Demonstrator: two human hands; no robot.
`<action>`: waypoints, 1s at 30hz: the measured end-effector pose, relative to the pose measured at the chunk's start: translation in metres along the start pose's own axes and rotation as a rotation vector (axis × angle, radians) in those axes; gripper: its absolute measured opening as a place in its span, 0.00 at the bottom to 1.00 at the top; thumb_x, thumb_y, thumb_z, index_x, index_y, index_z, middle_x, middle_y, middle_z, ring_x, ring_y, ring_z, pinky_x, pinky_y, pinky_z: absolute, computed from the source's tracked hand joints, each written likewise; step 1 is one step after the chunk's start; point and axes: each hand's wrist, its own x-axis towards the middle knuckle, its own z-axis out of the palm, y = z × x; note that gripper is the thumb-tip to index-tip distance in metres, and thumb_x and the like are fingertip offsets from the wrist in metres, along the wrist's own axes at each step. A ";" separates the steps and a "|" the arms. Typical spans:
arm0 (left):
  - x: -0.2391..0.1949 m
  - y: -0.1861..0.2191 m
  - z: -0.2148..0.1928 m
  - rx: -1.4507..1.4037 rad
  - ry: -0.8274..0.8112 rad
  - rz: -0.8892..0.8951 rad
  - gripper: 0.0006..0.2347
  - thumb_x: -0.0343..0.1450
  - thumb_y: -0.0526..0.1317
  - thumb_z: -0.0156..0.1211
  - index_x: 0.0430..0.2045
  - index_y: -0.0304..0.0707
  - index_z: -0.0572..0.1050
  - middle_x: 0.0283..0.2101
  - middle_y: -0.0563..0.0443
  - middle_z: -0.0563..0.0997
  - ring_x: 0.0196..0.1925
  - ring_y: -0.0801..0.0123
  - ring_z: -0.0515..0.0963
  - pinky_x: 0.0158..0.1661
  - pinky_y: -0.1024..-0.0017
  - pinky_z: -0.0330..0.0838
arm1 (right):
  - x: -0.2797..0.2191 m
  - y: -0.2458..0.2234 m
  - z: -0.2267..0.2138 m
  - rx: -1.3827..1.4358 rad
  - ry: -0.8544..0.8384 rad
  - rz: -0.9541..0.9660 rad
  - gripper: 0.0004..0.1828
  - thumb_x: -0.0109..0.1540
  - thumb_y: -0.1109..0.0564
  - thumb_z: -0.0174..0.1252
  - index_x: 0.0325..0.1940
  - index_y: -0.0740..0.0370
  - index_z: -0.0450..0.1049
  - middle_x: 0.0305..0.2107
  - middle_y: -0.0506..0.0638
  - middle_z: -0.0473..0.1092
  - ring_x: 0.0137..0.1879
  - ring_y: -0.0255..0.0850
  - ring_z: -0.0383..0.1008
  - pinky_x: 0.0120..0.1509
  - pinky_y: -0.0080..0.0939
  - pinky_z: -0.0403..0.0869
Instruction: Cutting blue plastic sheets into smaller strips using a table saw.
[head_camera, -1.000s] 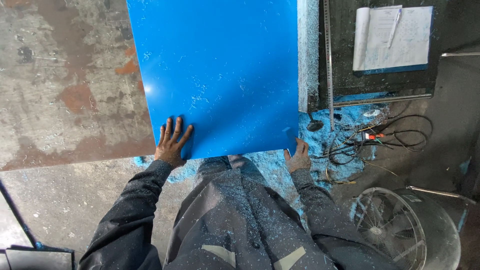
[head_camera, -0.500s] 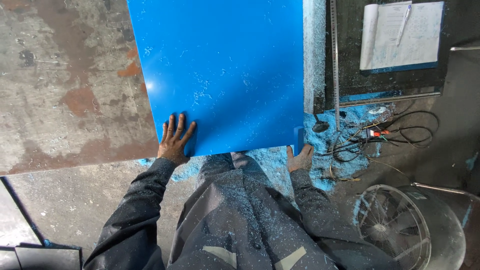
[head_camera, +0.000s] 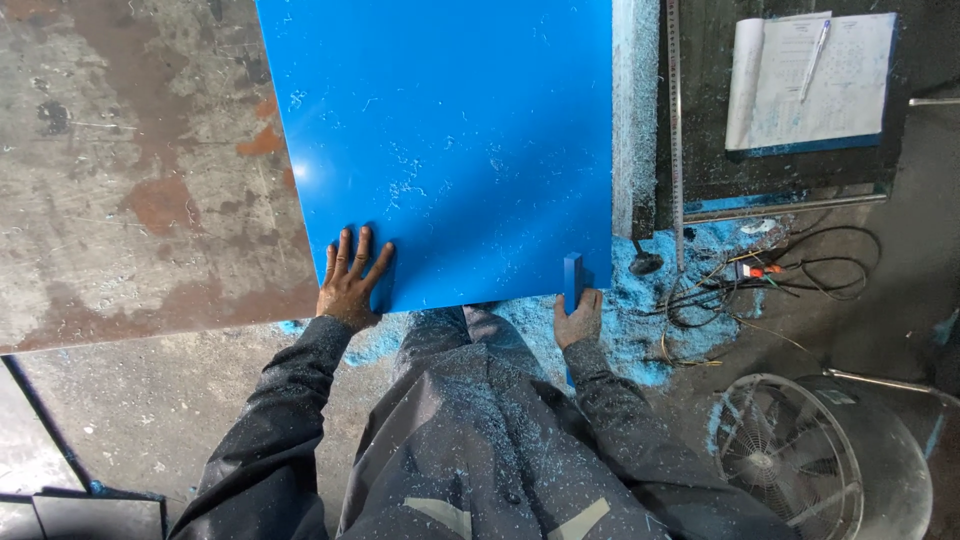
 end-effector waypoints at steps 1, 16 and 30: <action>0.000 -0.001 0.000 0.002 -0.001 0.001 0.61 0.50 0.55 0.84 0.76 0.71 0.40 0.81 0.42 0.37 0.82 0.36 0.38 0.77 0.39 0.41 | 0.001 -0.002 0.002 0.001 0.000 0.002 0.43 0.68 0.41 0.57 0.77 0.67 0.49 0.71 0.66 0.48 0.72 0.66 0.58 0.67 0.68 0.73; 0.004 0.002 -0.001 -0.023 0.026 -0.005 0.60 0.50 0.51 0.84 0.77 0.70 0.43 0.82 0.41 0.38 0.82 0.35 0.38 0.77 0.38 0.42 | 0.012 -0.035 -0.002 0.148 0.095 0.093 0.39 0.66 0.56 0.62 0.75 0.67 0.51 0.67 0.67 0.55 0.57 0.63 0.72 0.61 0.67 0.77; 0.007 0.002 0.008 -0.064 0.136 -0.010 0.64 0.44 0.51 0.86 0.77 0.72 0.44 0.83 0.44 0.39 0.82 0.36 0.39 0.76 0.33 0.45 | 0.037 -0.033 0.013 0.131 0.170 0.129 0.38 0.64 0.57 0.65 0.72 0.70 0.55 0.65 0.69 0.55 0.62 0.67 0.67 0.63 0.72 0.73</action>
